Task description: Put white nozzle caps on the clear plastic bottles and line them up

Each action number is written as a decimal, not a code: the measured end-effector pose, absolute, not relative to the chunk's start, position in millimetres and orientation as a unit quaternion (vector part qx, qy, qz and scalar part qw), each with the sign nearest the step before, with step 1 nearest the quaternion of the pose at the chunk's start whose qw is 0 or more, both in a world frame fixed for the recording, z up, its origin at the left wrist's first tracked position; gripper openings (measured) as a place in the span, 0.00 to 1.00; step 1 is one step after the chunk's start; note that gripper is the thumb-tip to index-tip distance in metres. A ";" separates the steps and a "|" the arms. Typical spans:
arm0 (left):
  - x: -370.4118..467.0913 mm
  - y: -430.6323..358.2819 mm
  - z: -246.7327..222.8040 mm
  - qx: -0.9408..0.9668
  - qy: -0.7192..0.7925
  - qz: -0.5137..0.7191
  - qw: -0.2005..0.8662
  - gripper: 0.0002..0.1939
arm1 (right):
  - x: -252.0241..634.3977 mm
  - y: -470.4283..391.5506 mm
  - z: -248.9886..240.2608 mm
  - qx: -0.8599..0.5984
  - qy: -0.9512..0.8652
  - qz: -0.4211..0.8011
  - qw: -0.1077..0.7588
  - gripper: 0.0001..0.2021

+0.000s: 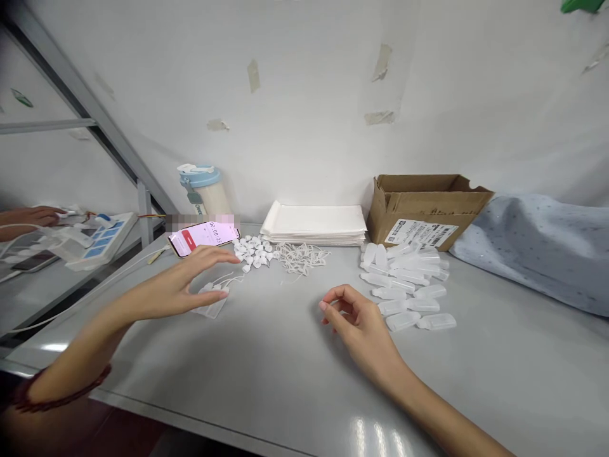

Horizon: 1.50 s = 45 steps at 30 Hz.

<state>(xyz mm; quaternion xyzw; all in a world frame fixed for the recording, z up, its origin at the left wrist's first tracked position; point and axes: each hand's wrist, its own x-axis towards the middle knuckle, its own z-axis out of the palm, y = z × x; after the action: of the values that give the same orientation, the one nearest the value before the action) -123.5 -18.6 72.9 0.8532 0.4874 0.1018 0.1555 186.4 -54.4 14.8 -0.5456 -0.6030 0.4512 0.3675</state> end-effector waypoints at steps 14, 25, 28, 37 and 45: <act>-14.5 13.7 7.2 0.888 0.418 0.192 -0.021 0.11 | 235.8 -20.8 17.6 -0.540 -0.778 0.103 0.305 0.06; -14.6 9.7 -5.3 0.915 0.353 0.182 -0.072 0.15 | 240.0 -24.1 28.5 -0.581 -0.800 0.049 0.143 0.07; -15.1 11.0 -9.2 0.913 0.357 0.184 -0.076 0.17 | 242.3 -23.9 31.4 -0.594 -0.790 0.040 0.148 0.09; -17.0 18.3 -14.9 0.911 0.341 0.228 -0.041 0.17 | 253.1 -22.7 39.3 -0.641 -0.753 0.050 0.138 0.11; -13.5 10.9 -2.3 0.862 0.369 0.344 0.051 0.12 | 260.2 -31.9 47.4 -0.539 -0.832 0.094 0.085 0.11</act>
<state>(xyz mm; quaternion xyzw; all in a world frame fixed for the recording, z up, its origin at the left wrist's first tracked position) -13.5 10.9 -2.3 0.8622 0.3686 0.3438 0.0506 260.2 -31.9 47.4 -0.5394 -0.8325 0.0942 0.0847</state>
